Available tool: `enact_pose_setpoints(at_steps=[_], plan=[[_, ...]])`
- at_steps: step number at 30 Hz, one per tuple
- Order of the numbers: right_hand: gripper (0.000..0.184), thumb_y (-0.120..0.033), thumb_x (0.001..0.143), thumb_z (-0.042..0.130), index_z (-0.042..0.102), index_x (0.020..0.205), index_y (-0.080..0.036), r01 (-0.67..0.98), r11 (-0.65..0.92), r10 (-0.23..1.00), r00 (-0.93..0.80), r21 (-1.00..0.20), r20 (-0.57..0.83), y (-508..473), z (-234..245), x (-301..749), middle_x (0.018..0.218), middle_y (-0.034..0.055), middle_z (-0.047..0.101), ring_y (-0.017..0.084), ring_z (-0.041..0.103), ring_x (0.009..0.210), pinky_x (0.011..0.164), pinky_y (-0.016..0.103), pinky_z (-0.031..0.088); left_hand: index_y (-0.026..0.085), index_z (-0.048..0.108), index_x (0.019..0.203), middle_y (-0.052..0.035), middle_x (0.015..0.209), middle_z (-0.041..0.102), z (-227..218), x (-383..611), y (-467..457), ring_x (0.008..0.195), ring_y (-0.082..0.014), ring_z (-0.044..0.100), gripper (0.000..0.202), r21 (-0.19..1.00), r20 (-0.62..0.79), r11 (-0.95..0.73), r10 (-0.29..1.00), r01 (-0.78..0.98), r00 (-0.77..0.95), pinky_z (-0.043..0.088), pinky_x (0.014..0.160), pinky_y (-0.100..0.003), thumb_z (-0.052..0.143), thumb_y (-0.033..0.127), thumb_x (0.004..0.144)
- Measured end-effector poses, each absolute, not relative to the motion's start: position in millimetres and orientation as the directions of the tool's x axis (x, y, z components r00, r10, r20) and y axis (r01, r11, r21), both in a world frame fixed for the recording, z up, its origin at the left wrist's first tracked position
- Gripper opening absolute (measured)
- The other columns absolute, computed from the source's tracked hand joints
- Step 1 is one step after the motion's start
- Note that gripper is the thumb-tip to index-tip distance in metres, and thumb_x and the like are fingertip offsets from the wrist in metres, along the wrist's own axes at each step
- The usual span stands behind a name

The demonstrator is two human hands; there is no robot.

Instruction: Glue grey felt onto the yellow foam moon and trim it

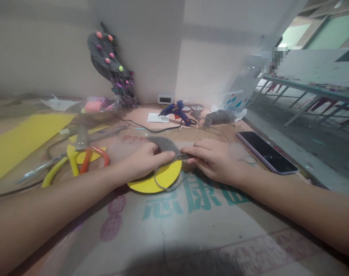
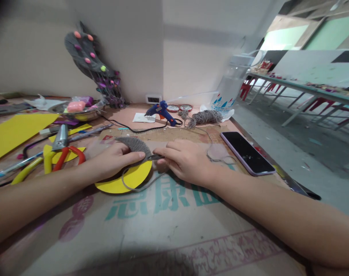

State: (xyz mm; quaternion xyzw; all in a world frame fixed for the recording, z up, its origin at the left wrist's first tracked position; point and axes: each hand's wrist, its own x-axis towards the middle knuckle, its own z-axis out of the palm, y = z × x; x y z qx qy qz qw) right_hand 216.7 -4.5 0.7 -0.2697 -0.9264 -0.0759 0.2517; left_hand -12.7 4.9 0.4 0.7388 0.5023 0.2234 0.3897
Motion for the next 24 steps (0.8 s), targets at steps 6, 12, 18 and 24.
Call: enact_pose_setpoints(at_steps=[6, 12, 18, 24], plan=[[0.027, -0.026, 0.094, 0.047, 0.065, 0.109, -0.013, 0.556, 0.831, 0.465, -0.711, 0.017, 0.528, -2.7, -0.8, 216.3, 0.075, 0.0049, 0.061, 0.015, 0.052, 0.069, 0.062, 0.027, 0.036, 0.014, 0.067, 0.083, -0.0041, 0.08, 0.069, -2.1, -13.4, 6.2, 0.065, -0.0171, 0.058, 0.046, 0.817, -0.051, -0.195, 0.912, 0.542, 0.406, 0.039, 0.053, -0.025, 0.054, 0.057, 0.077], [0.026, -0.025, 0.093, 0.047, 0.067, 0.107, -0.012, 0.548, 0.836, 0.453, -0.717, 0.027, 0.53, -3.0, -0.2, 217.5, 0.073, 0.0048, 0.06, 0.015, 0.051, 0.067, 0.061, 0.028, 0.036, 0.014, 0.067, 0.08, -0.0036, 0.079, 0.068, -1.2, -13.4, 6.1, 0.065, -0.0166, 0.057, 0.044, 0.801, -0.037, -0.213, 0.915, 0.559, 0.402, 0.038, 0.051, -0.024, 0.054, 0.056, 0.078], [0.026, -0.025, 0.093, 0.048, 0.067, 0.106, -0.013, 0.547, 0.837, 0.45, -0.712, 0.025, 0.539, -2.5, -0.7, 218.1, 0.072, 0.0046, 0.061, 0.015, 0.052, 0.066, 0.06, 0.027, 0.036, 0.014, 0.066, 0.076, -0.0018, 0.072, 0.065, -2.3, -13.7, 6.6, 0.059, -0.0145, 0.053, 0.043, 0.806, -0.043, -0.207, 0.914, 0.555, 0.404, 0.036, 0.049, -0.023, 0.054, 0.056, 0.078], [0.027, -0.026, 0.094, 0.047, 0.064, 0.111, -0.013, 0.54, 0.836, 0.496, -0.666, -0.099, 0.557, -3.9, 0.8, 219.2, 0.083, 0.0068, 0.066, 0.016, 0.057, 0.072, 0.065, 0.027, 0.041, 0.015, 0.068, 0.078, -0.002, 0.078, 0.068, -1.8, -13.0, 6.1, 0.065, -0.016, 0.056, 0.04, 0.83, -0.027, -0.206, 0.914, 0.519, 0.405, 0.039, 0.052, -0.024, 0.055, 0.053, 0.078]])
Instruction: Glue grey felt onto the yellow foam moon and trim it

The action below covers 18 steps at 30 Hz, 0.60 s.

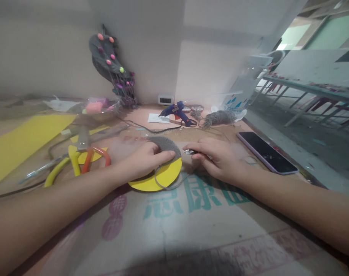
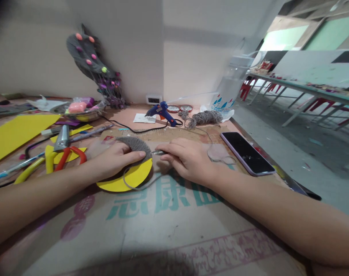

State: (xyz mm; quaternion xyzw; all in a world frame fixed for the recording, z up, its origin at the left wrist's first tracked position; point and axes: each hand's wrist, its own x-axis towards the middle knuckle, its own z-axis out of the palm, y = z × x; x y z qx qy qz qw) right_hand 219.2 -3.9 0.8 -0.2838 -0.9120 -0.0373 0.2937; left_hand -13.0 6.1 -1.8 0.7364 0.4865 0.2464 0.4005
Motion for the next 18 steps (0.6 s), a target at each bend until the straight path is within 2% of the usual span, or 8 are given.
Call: enact_pose_setpoints(at_steps=[5, 8, 11, 13, 18], plan=[[0.028, -0.03, 0.092, 0.049, 0.062, 0.111, -0.014, 0.576, 0.794, 0.572, -0.597, -0.196, 0.563, -5, -2, 220, 0.089, 0.0081, 0.068, 0.018, 0.06, 0.078, 0.07, 0.03, 0.045, 0.015, 0.067, 0.079, -0.0022, 0.077, 0.067, -3, -12, 6, 0.065, -0.0163, 0.056, 0.041, 0.842, -0.029, -0.194, 0.915, 0.503, 0.403, 0.039, 0.053, -0.024, 0.055, 0.054, 0.078], [0.027, -0.037, 0.087, 0.057, 0.063, 0.099, -0.014, 0.614, 0.687, 0.717, -0.485, -0.388, 0.501, -7, -2, 215, 0.086, 0.0067, 0.068, 0.017, 0.06, 0.074, 0.065, 0.028, 0.045, 0.016, 0.066, 0.079, -0.0023, 0.075, 0.065, -4, -11, 5, 0.064, -0.0161, 0.055, 0.043, 0.83, -0.019, -0.222, 0.905, 0.512, 0.425, 0.037, 0.051, -0.024, 0.052, 0.056, 0.078], [0.025, -0.04, 0.082, 0.062, 0.063, 0.088, -0.016, 0.591, 0.517, 0.855, -0.391, -0.619, 0.34, -9, 1, 206, 0.072, 0.0016, 0.063, 0.012, 0.054, 0.061, 0.054, 0.024, 0.041, 0.016, 0.06, 0.068, -0.0004, 0.062, 0.056, -3, -10, 3, 0.054, -0.0133, 0.047, 0.049, 0.754, -0.028, -0.236, 0.921, 0.613, 0.389, 0.029, 0.045, -0.024, 0.05, 0.063, 0.077], [0.023, -0.039, 0.081, 0.062, 0.062, 0.084, -0.016, 0.549, 0.427, 0.894, -0.374, -0.718, 0.246, -10, 3, 199, 0.063, -0.0016, 0.059, 0.01, 0.049, 0.054, 0.049, 0.022, 0.037, 0.017, 0.055, 0.061, 0.0011, 0.055, 0.049, -1, -9, 1, 0.05, -0.0116, 0.041, 0.051, 0.705, -0.02, -0.26, 0.923, 0.66, 0.385, 0.025, 0.043, -0.024, 0.048, 0.065, 0.076], [0.015, -0.031, 0.077, 0.064, 0.063, 0.076, -0.016, 0.477, 0.382, 0.899, -0.392, -0.792, 0.197, -11, 3, 193, 0.058, -0.0033, 0.055, 0.009, 0.049, 0.053, 0.049, 0.02, 0.038, 0.018, 0.046, 0.054, 0.0026, 0.051, 0.042, 2, -7, -1, 0.047, -0.0101, 0.037, 0.052, 0.648, 0.04, -0.347, 0.904, 0.677, 0.426, 0.022, 0.043, -0.024, 0.048, 0.065, 0.078]])
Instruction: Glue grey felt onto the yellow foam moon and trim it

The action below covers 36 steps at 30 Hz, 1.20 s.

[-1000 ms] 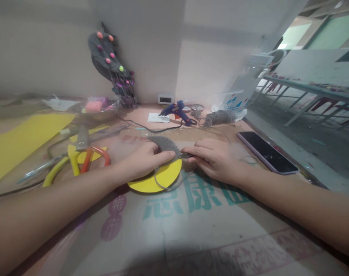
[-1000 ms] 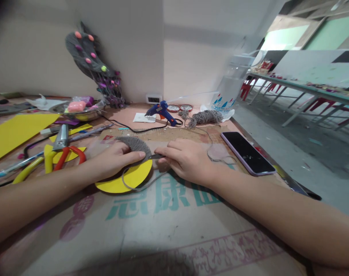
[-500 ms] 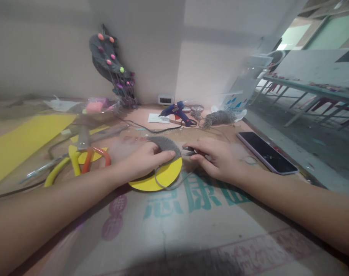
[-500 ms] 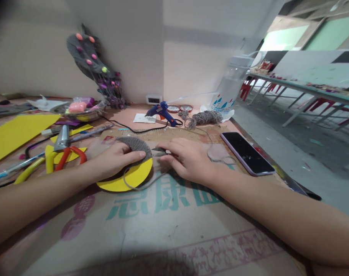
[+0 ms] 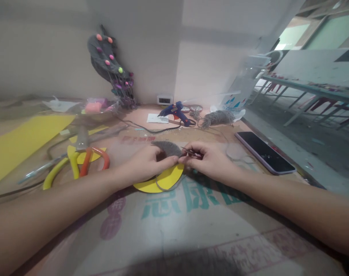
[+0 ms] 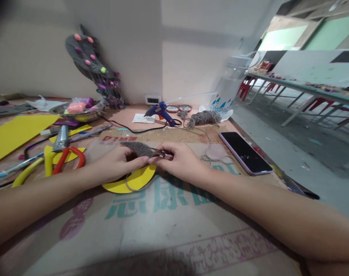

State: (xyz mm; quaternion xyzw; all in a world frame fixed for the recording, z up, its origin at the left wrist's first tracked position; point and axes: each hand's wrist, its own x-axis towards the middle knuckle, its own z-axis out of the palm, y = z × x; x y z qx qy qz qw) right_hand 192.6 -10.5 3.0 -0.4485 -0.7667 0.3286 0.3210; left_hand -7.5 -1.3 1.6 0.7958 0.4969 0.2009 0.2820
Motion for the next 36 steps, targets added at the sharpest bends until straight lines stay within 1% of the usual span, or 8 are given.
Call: enact_pose_setpoints(at_steps=[7, 11, 14, 16, 19, 22, 28, 36], plan=[[0.018, -0.029, 0.086, 0.053, 0.063, 0.078, -0.016, 0.447, 0.457, 0.87, -0.404, -0.769, 0.283, -8, 0, 200, 0.069, 0.0008, 0.062, 0.012, 0.055, 0.063, 0.056, 0.023, 0.043, 0.016, 0.056, 0.063, 0.0012, 0.056, 0.048, -3, -10, 2, 0.051, -0.0114, 0.041, 0.051, 0.703, 0.009, -0.31, 0.904, 0.641, 0.427, 0.024, 0.044, -0.024, 0.048, 0.064, 0.078], [0.019, -0.029, 0.087, 0.052, 0.056, 0.073, -0.017, 0.473, 0.481, 0.876, -0.236, -0.738, 0.42, -1, 3, 205, 0.064, -0.0014, 0.054, 0.01, 0.048, 0.058, 0.053, 0.022, 0.038, 0.016, 0.058, 0.063, 0.0003, 0.057, 0.052, -3, -12, 3, 0.052, -0.0124, 0.044, 0.049, 0.725, 0.025, -0.291, 0.917, 0.624, 0.398, 0.027, 0.044, -0.024, 0.052, 0.062, 0.077], [0.021, -0.033, 0.087, 0.053, 0.054, 0.073, -0.017, 0.504, 0.457, 0.884, -0.164, -0.733, 0.438, 4, 2, 208, 0.062, -0.0028, 0.049, 0.01, 0.045, 0.056, 0.052, 0.023, 0.037, 0.015, 0.065, 0.071, -0.0017, 0.062, 0.059, -2, -12, 3, 0.058, -0.0158, 0.052, 0.044, 0.769, 0.047, -0.282, 0.92, 0.574, 0.389, 0.034, 0.048, -0.025, 0.056, 0.058, 0.074], [0.015, -0.03, 0.085, 0.058, 0.059, 0.09, -0.016, 0.524, 0.469, 0.878, -0.191, -0.711, 0.439, 6, 1, 209, 0.065, -0.003, 0.052, 0.011, 0.047, 0.056, 0.053, 0.023, 0.039, 0.015, 0.067, 0.074, -0.0023, 0.062, 0.061, -1, -11, 2, 0.061, -0.0177, 0.055, 0.041, 0.787, 0.056, -0.275, 0.923, 0.552, 0.38, 0.039, 0.051, -0.025, 0.058, 0.055, 0.073], [0.028, -0.031, 0.089, 0.053, 0.056, 0.113, -0.017, 0.529, 0.582, 0.81, -0.304, -0.618, 0.502, 4, -2, 211, 0.089, 0.004, 0.064, 0.015, 0.058, 0.076, 0.067, 0.028, 0.046, 0.015, 0.069, 0.077, -0.0032, 0.064, 0.065, 0, -10, 2, 0.064, -0.0199, 0.059, 0.039, 0.807, 0.049, -0.254, 0.929, 0.533, 0.367, 0.043, 0.053, -0.027, 0.059, 0.053, 0.072], [0.026, -0.032, 0.094, 0.045, 0.057, 0.112, -0.018, 0.533, 0.685, 0.722, -0.407, -0.496, 0.56, -2, -3, 212, 0.106, 0.0084, 0.066, 0.019, 0.061, 0.094, 0.079, 0.033, 0.048, 0.016, 0.07, 0.083, -0.0044, 0.076, 0.07, 1, -9, 2, 0.071, -0.0212, 0.062, 0.038, 0.837, 0.031, -0.236, 0.922, 0.494, 0.387, 0.047, 0.057, -0.027, 0.059, 0.051, 0.075], [0.024, -0.028, 0.094, 0.047, 0.059, 0.111, -0.016, 0.54, 0.798, 0.581, -0.575, -0.265, 0.576, -7, 0, 214, 0.095, 0.0084, 0.068, 0.019, 0.061, 0.084, 0.074, 0.032, 0.047, 0.018, 0.07, 0.086, -0.0029, 0.09, 0.074, 1, -12, 4, 0.077, -0.0192, 0.064, 0.036, 0.854, 0.01, -0.228, 0.906, 0.468, 0.424, 0.048, 0.061, -0.024, 0.056, 0.05, 0.08], [0.024, -0.029, 0.094, 0.046, 0.061, 0.106, -0.015, 0.565, 0.809, 0.551, -0.631, -0.163, 0.545, -4, 1, 219, 0.087, 0.0076, 0.067, 0.018, 0.059, 0.078, 0.069, 0.03, 0.044, 0.018, 0.071, 0.089, -0.0034, 0.094, 0.074, 4, -12, 3, 0.081, -0.0205, 0.065, 0.035, 0.845, 0.013, -0.23, 0.912, 0.484, 0.411, 0.049, 0.065, -0.025, 0.057, 0.048, 0.079]])
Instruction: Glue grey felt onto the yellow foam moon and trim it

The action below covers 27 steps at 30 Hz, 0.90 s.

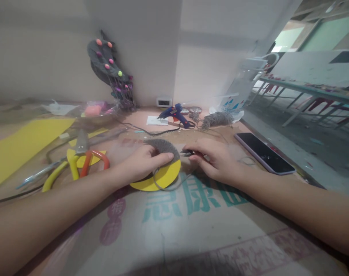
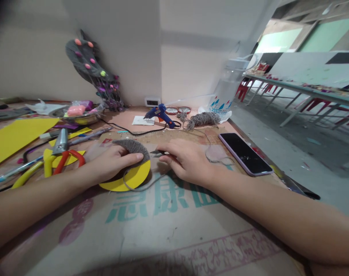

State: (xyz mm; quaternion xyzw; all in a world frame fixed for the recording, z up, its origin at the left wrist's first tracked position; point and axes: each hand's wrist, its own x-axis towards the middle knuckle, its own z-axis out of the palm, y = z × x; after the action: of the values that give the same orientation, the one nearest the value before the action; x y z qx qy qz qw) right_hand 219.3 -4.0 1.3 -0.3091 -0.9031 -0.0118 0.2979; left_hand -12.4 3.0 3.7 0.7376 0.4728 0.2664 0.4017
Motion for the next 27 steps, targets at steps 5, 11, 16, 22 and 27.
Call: enact_pose_setpoints(at_steps=[5, 11, 16, 22, 27], plan=[[0.025, -0.029, 0.094, 0.045, 0.061, 0.107, -0.016, 0.581, 0.802, 0.556, -0.642, -0.139, 0.528, -5.5, 0.5, 218.6, 0.086, 0.0075, 0.066, 0.017, 0.056, 0.074, 0.067, 0.029, 0.042, 0.018, 0.07, 0.09, -0.0028, 0.093, 0.073, 3.4, -12.6, 3.2, 0.08, -0.0199, 0.064, 0.034, 0.864, 0.02, -0.235, 0.9, 0.445, 0.435, 0.049, 0.067, -0.026, 0.057, 0.047, 0.08], [0.024, -0.029, 0.094, 0.045, 0.062, 0.104, -0.016, 0.583, 0.806, 0.538, -0.647, -0.104, 0.54, -6.8, 1.9, 217.4, 0.081, 0.0063, 0.064, 0.016, 0.053, 0.069, 0.064, 0.028, 0.039, 0.019, 0.07, 0.087, -0.0026, 0.088, 0.072, 2.5, -12.1, 3.8, 0.077, -0.0196, 0.063, 0.032, 0.877, 0.016, -0.222, 0.9, 0.426, 0.435, 0.049, 0.065, -0.026, 0.058, 0.047, 0.078], [0.024, -0.028, 0.095, 0.044, 0.062, 0.103, -0.016, 0.586, 0.805, 0.535, -0.65, -0.091, 0.54, -7.6, 3.5, 216.9, 0.079, 0.006, 0.063, 0.016, 0.052, 0.068, 0.063, 0.028, 0.038, 0.018, 0.07, 0.083, -0.0012, 0.082, 0.071, 3.2, -12.6, 4.1, 0.069, -0.0168, 0.06, 0.031, 0.862, -0.005, -0.208, 0.908, 0.462, 0.419, 0.045, 0.057, -0.024, 0.059, 0.047, 0.078], [0.025, -0.028, 0.094, 0.044, 0.063, 0.103, -0.014, 0.587, 0.806, 0.532, -0.658, -0.079, 0.533, -7.0, 2.3, 217.4, 0.079, 0.0063, 0.063, 0.015, 0.05, 0.066, 0.062, 0.028, 0.037, 0.018, 0.069, 0.082, -0.0011, 0.08, 0.069, 2.8, -14.5, 4.6, 0.068, -0.0158, 0.059, 0.033, 0.872, -0.021, -0.196, 0.902, 0.449, 0.432, 0.043, 0.056, -0.024, 0.059, 0.049, 0.078], [0.024, -0.027, 0.094, 0.045, 0.064, 0.102, -0.014, 0.579, 0.812, 0.52, -0.657, -0.075, 0.546, -6.2, 1.7, 217.0, 0.08, 0.0066, 0.064, 0.015, 0.051, 0.067, 0.062, 0.028, 0.037, 0.017, 0.068, 0.081, -0.0006, 0.077, 0.068, 4.8, -14.3, 3.9, 0.064, -0.0144, 0.057, 0.035, 0.871, -0.035, -0.186, 0.899, 0.454, 0.436, 0.041, 0.054, -0.023, 0.059, 0.051, 0.078]])
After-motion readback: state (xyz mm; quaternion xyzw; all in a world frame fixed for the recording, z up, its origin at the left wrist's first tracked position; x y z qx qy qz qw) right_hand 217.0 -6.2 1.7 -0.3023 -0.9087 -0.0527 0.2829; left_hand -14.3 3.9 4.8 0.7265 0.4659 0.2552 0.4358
